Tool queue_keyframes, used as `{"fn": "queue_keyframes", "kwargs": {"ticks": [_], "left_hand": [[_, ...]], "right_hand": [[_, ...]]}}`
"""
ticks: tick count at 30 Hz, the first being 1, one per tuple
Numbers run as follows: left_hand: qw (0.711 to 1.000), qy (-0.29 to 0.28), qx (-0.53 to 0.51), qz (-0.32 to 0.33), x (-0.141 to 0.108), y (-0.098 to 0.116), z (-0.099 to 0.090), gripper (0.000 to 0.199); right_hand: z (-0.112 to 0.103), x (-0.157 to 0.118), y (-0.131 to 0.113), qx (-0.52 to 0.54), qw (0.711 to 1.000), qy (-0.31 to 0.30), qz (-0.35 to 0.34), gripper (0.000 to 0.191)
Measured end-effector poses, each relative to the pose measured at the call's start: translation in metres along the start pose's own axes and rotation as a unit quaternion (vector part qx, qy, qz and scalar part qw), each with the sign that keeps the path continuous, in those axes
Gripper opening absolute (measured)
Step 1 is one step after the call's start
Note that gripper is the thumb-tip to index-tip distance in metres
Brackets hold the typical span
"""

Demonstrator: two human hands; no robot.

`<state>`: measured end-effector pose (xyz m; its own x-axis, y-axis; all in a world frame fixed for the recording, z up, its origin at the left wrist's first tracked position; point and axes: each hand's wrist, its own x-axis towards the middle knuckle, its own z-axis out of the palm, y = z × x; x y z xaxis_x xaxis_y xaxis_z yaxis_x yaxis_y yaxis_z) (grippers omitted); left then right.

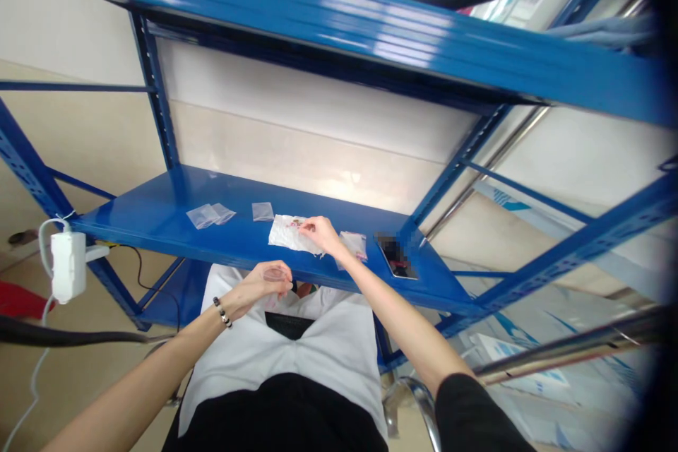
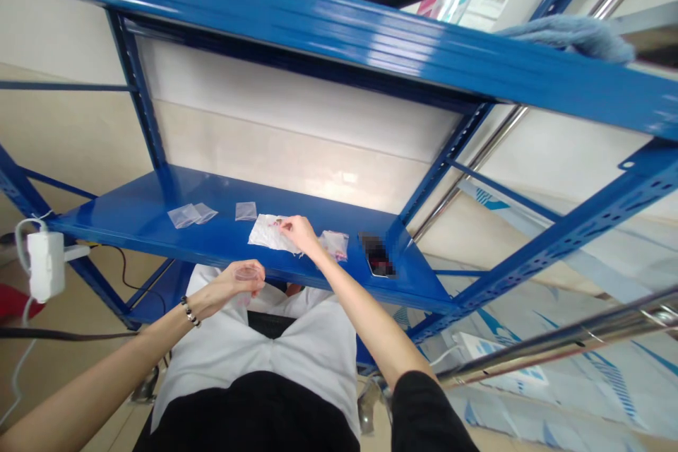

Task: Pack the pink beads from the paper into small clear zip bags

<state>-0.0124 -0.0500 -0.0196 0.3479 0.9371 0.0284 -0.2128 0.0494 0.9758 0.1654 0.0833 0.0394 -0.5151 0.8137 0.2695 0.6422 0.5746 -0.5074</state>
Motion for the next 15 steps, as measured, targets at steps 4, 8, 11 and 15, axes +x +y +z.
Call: {"fn": "queue_keyframes", "kwargs": {"ticks": [4,8,11,15], "left_hand": [[1.0,0.0,-0.014,-0.003,0.004,-0.002,-0.001,0.03],[1.0,-0.018,-0.009,-0.007,-0.003,-0.003,0.003,0.031],[1.0,-0.023,-0.004,-0.014,-0.009,-0.002,0.007,0.032],[0.999,-0.038,-0.001,-0.014,-0.009,0.002,0.008,0.03]], "right_hand": [[-0.001,0.023,0.033,-0.039,0.999,0.008,0.026,0.011],[0.014,0.025,0.036,-0.06,0.998,-0.004,0.02,0.01],[0.023,0.025,0.035,-0.076,0.997,-0.005,0.025,0.01],[0.021,0.029,0.032,-0.098,0.995,-0.018,0.03,0.009]]}}
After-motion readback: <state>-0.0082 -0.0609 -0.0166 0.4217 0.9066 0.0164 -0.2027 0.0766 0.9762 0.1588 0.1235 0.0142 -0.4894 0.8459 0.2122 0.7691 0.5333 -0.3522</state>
